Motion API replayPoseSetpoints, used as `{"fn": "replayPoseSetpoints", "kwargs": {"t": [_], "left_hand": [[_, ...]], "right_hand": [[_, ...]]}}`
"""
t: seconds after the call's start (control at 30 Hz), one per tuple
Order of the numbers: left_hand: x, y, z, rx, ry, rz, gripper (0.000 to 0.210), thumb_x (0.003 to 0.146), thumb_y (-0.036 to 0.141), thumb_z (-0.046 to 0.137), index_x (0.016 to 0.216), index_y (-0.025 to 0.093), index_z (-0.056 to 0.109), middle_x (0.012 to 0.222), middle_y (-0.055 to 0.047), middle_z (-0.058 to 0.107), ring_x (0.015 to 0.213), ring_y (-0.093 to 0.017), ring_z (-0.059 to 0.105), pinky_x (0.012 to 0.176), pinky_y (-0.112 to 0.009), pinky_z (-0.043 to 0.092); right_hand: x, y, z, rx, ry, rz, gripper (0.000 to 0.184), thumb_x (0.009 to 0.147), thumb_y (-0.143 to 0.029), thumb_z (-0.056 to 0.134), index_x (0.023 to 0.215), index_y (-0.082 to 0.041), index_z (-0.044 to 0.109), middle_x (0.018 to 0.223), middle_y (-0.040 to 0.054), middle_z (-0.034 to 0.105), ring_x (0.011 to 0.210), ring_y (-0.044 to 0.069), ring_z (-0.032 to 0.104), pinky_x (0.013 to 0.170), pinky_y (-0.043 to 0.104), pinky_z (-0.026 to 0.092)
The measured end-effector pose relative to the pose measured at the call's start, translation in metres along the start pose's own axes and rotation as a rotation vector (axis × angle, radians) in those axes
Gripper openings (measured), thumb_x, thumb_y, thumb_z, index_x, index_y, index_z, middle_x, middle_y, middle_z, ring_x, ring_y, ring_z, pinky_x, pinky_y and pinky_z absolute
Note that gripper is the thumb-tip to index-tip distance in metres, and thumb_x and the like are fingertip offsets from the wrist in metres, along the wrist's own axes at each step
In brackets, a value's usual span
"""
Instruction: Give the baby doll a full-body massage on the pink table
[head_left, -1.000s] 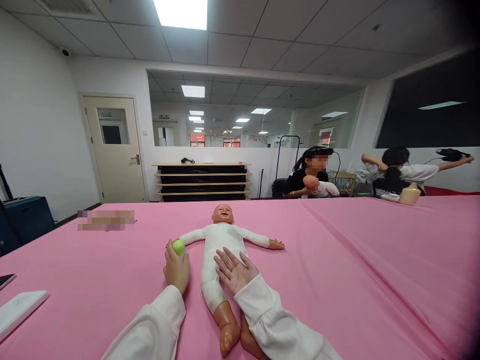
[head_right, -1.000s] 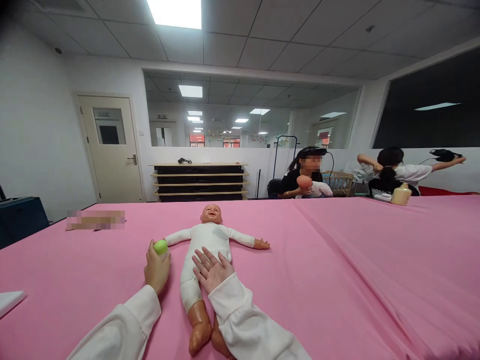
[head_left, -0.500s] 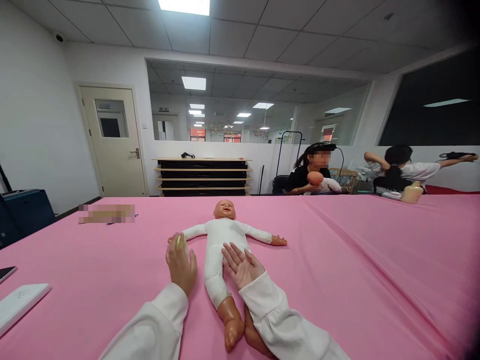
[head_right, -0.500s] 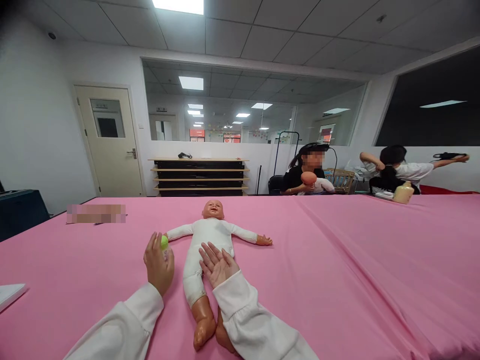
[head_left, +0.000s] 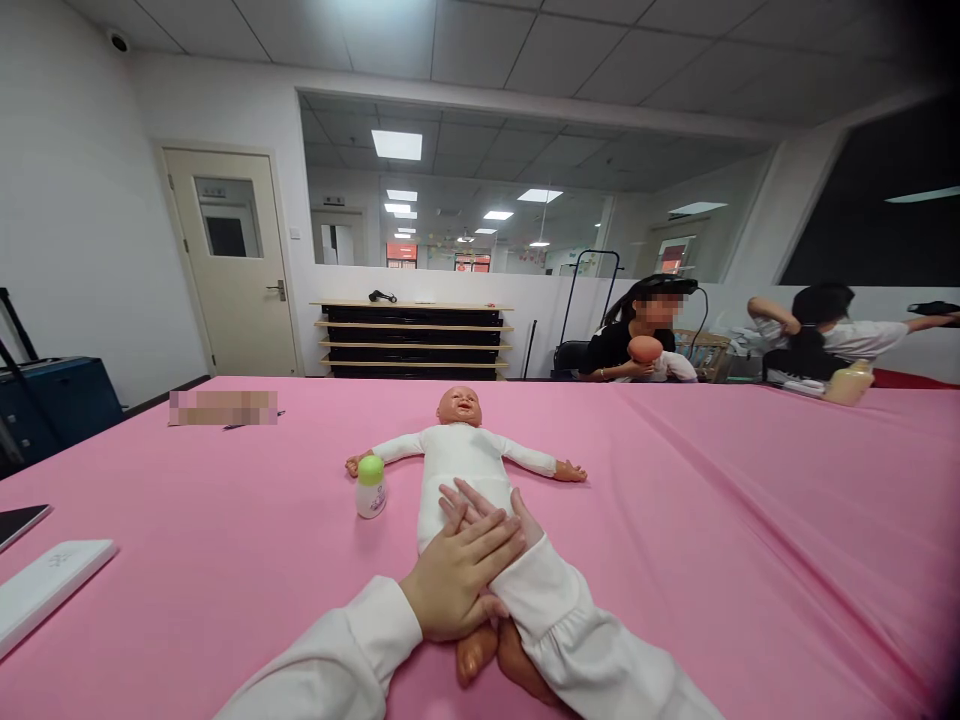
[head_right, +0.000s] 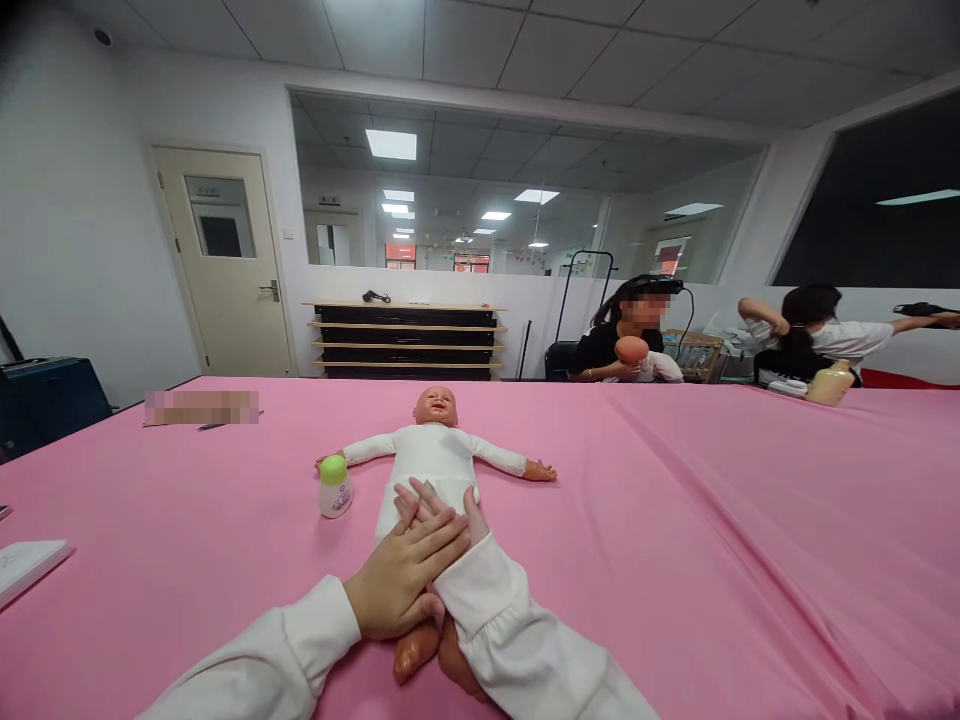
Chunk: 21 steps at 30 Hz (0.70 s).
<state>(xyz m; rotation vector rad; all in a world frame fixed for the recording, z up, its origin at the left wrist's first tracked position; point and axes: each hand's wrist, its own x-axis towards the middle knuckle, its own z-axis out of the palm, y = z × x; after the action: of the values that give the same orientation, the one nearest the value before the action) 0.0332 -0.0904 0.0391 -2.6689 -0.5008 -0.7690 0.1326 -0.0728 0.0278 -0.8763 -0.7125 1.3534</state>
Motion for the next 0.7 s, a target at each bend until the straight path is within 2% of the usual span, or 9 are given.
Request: {"fn": "replayPoseSetpoints", "kwargs": {"t": [0.07, 0.13, 0.2, 0.27, 0.4, 0.7], "left_hand": [[-0.001, 0.001, 0.004, -0.01, -0.008, 0.024, 0.061, 0.088, 0.051, 0.026, 0.137, 0.015, 0.024, 0.14, -0.002, 0.032, 0.132, -0.02, 0.02, 0.109, -0.041, 0.001], [-0.002, 0.001, 0.01, -0.006, 0.043, 0.021, 0.058, 0.088, 0.049, 0.027, 0.137, 0.017, 0.024, 0.14, 0.0, 0.033, 0.132, -0.018, 0.02, 0.11, -0.039, 0.001], [-0.003, 0.0, 0.015, 0.001, 0.099, 0.007, 0.054, 0.089, 0.046, 0.028, 0.137, 0.019, 0.025, 0.139, 0.001, 0.034, 0.132, -0.017, 0.021, 0.11, -0.039, 0.001], [-0.003, 0.0, 0.017, 0.01, 0.117, -0.017, 0.052, 0.09, 0.043, 0.029, 0.136, 0.021, 0.026, 0.139, 0.0, 0.035, 0.131, -0.017, 0.024, 0.11, -0.04, 0.003], [0.001, 0.003, 0.012, 0.015, 0.048, -0.045, 0.052, 0.089, 0.041, 0.031, 0.136, 0.018, 0.028, 0.138, -0.003, 0.036, 0.129, -0.019, 0.029, 0.109, -0.041, 0.008], [0.002, 0.006, 0.012, -0.063, 0.042, -0.086, 0.051, 0.09, 0.037, 0.032, 0.136, 0.019, 0.026, 0.139, -0.002, 0.036, 0.13, -0.019, 0.028, 0.109, -0.042, 0.004]], "right_hand": [[0.007, -0.006, -0.01, 0.068, -0.256, 0.064, 0.079, 0.069, -0.073, 0.032, 0.126, -0.02, 0.043, 0.134, 0.0114, 0.04, 0.129, 0.023, 0.028, 0.106, 0.045, 0.014], [0.013, -0.013, -0.02, 0.15, -0.503, 0.132, 0.086, 0.061, -0.077, 0.037, 0.123, -0.018, 0.047, 0.133, 0.0134, 0.04, 0.129, 0.025, 0.029, 0.107, 0.042, 0.012], [0.015, -0.018, -0.027, 0.197, -0.623, 0.161, 0.083, 0.061, -0.076, 0.039, 0.12, -0.019, 0.049, 0.133, 0.0123, 0.041, 0.129, 0.023, 0.029, 0.107, 0.039, 0.011], [0.014, -0.021, -0.029, 0.213, -0.626, 0.172, 0.078, 0.064, -0.074, 0.038, 0.12, -0.02, 0.049, 0.133, 0.0109, 0.042, 0.128, 0.022, 0.03, 0.107, 0.038, 0.011], [0.012, -0.021, -0.028, 0.215, -0.597, 0.186, 0.079, 0.066, -0.072, 0.036, 0.125, -0.02, 0.043, 0.134, 0.0118, 0.04, 0.128, 0.023, 0.03, 0.106, 0.041, 0.012], [0.018, -0.016, -0.037, 0.31, -0.6, 0.213, 0.074, 0.072, -0.07, 0.028, 0.124, -0.019, 0.043, 0.129, 0.0115, 0.046, 0.121, 0.023, 0.041, 0.105, 0.042, 0.015]]}}
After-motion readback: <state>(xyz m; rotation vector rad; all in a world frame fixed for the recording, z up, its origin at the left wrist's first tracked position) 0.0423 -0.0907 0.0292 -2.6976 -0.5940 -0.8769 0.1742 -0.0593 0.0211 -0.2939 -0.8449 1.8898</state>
